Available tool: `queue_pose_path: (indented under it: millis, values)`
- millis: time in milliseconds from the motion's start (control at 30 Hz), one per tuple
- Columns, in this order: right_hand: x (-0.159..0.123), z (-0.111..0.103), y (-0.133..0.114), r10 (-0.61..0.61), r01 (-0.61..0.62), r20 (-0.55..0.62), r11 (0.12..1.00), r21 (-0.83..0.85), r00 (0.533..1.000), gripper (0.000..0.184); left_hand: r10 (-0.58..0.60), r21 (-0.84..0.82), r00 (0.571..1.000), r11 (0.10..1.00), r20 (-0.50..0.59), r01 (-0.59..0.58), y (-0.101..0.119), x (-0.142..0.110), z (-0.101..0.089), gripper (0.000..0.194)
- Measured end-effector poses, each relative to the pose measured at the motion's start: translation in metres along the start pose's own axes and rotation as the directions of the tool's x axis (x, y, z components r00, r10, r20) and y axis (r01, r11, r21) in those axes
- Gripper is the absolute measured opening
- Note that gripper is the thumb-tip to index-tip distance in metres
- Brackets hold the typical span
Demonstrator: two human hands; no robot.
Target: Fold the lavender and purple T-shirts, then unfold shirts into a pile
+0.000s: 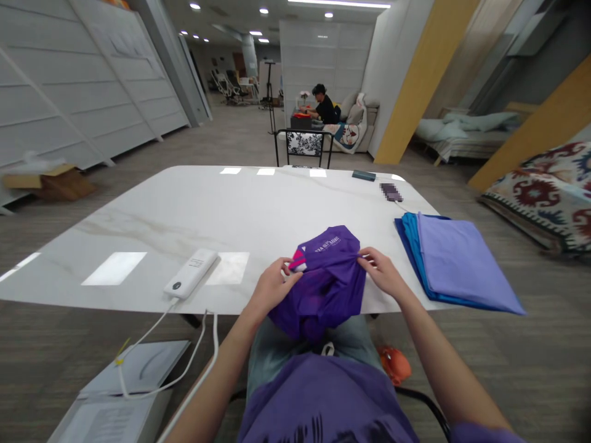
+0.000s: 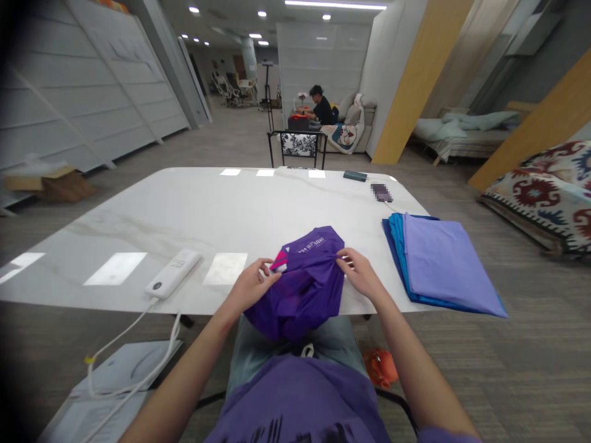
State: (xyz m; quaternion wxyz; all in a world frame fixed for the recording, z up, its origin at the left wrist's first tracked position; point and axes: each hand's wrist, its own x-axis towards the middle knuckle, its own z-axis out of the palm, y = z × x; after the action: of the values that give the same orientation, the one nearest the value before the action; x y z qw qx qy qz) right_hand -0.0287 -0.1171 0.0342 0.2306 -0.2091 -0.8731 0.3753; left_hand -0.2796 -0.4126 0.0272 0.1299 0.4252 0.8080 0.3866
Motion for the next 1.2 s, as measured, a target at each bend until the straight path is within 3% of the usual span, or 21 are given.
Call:
queue_pose_path:
  millis: [67, 133, 200, 267, 367, 433, 533, 633, 667, 733, 833, 867, 967, 1033, 1133, 1167, 1200]
  values:
    - [-0.014, -0.026, 0.023, 0.151, -0.146, -0.138, 0.988, 0.045, 0.979, 0.03, -0.028, 0.069, 0.997, 0.997, -0.073, 0.033, -0.002, 0.015, 0.005, 0.046]
    - [-0.03, -0.044, 0.038, 0.224, -0.228, -0.143, 0.974, -0.005, 0.964, 0.025, 0.001, 0.115, 0.997, 0.993, -0.075, 0.007, 0.005, 0.033, 0.022, 0.052]
    - [-0.042, -0.052, 0.041, 0.178, -0.196, -0.133, 0.97, -0.141, 0.975, 0.025, 0.082, 0.122, 0.997, 0.989, 0.006, -0.082, 0.019, 0.048, 0.047, 0.065]
    - [-0.05, -0.052, 0.029, 0.057, -0.102, -0.166, 0.956, -0.275, 0.985, 0.036, 0.172, 0.092, 0.978, 0.979, 0.113, -0.183, 0.036, 0.059, 0.074, 0.069]
    - [-0.06, -0.038, -0.006, -0.046, 0.025, -0.057, 0.943, -0.332, 0.997, 0.038, 0.244, 0.029, 0.95, 0.967, 0.194, -0.254, 0.058, 0.068, 0.1, 0.031]
    - [-0.066, -0.024, -0.029, -0.079, 0.099, 0.069, 0.927, -0.362, 0.994, 0.039, 0.242, -0.003, 0.953, 0.969, 0.18, -0.246, 0.07, 0.071, 0.103, 0.006]
    - [-0.069, -0.005, -0.052, -0.151, 0.204, 0.154, 0.881, -0.426, 0.976, 0.066, 0.222, -0.072, 0.967, 0.974, 0.126, -0.214, 0.087, 0.073, 0.089, 0.013]
    - [-0.059, -0.002, -0.067, -0.183, 0.217, 0.124, 0.898, -0.382, 0.975, 0.024, 0.237, -0.156, 0.968, 0.962, 0.079, -0.223, 0.112, 0.069, 0.059, 0.024]
    - [-0.054, -0.004, -0.075, -0.18, 0.197, 0.082, 0.92, -0.338, 0.98, 0.02, 0.248, -0.197, 0.967, 0.952, 0.054, -0.233, 0.123, 0.067, 0.047, 0.026]
    - [-0.044, -0.011, -0.096, -0.174, 0.167, -0.014, 0.959, -0.231, 0.985, 0.02, 0.264, -0.295, 0.964, 0.921, -0.012, -0.256, 0.148, 0.063, 0.022, 0.027]
    - [-0.033, -0.013, -0.138, -0.212, 0.196, -0.081, 0.966, -0.169, 0.974, 0.054, 0.302, -0.389, 0.951, 0.87, -0.065, -0.303, 0.191, 0.054, -0.015, 0.025]
    - [-0.03, -0.012, -0.152, -0.233, 0.215, -0.093, 0.961, -0.175, 0.968, 0.051, 0.331, -0.382, 0.942, 0.864, -0.056, -0.327, 0.205, 0.051, -0.027, 0.024]
    - [-0.019, -0.016, -0.177, -0.268, 0.256, -0.138, 0.962, -0.1, 0.953, 0.021, 0.413, -0.329, 0.91, 0.853, -0.047, -0.404, 0.232, 0.037, -0.053, 0.022]
    - [-0.008, -0.03, -0.181, -0.239, 0.252, -0.166, 0.966, 0.064, 0.957, 0.021, 0.424, -0.283, 0.904, 0.861, -0.056, -0.422, 0.232, 0.026, -0.06, 0.034]
    - [0.009, -0.063, -0.18, -0.168, 0.22, -0.219, 0.945, 0.242, 0.961, 0.026, 0.404, -0.151, 0.915, 0.904, 0.0, -0.399, 0.206, 0.009, -0.051, 0.098]
    - [0.015, -0.074, -0.181, -0.154, 0.216, -0.238, 0.941, 0.261, 0.959, 0.027, 0.392, -0.088, 0.92, 0.917, 0.022, -0.389, 0.192, 0.004, -0.043, 0.103]
    - [0.02, -0.085, -0.182, -0.147, 0.215, -0.25, 0.939, 0.27, 0.957, 0.026, 0.376, -0.028, 0.926, 0.926, 0.03, -0.375, 0.178, 0.0, -0.035, 0.094]
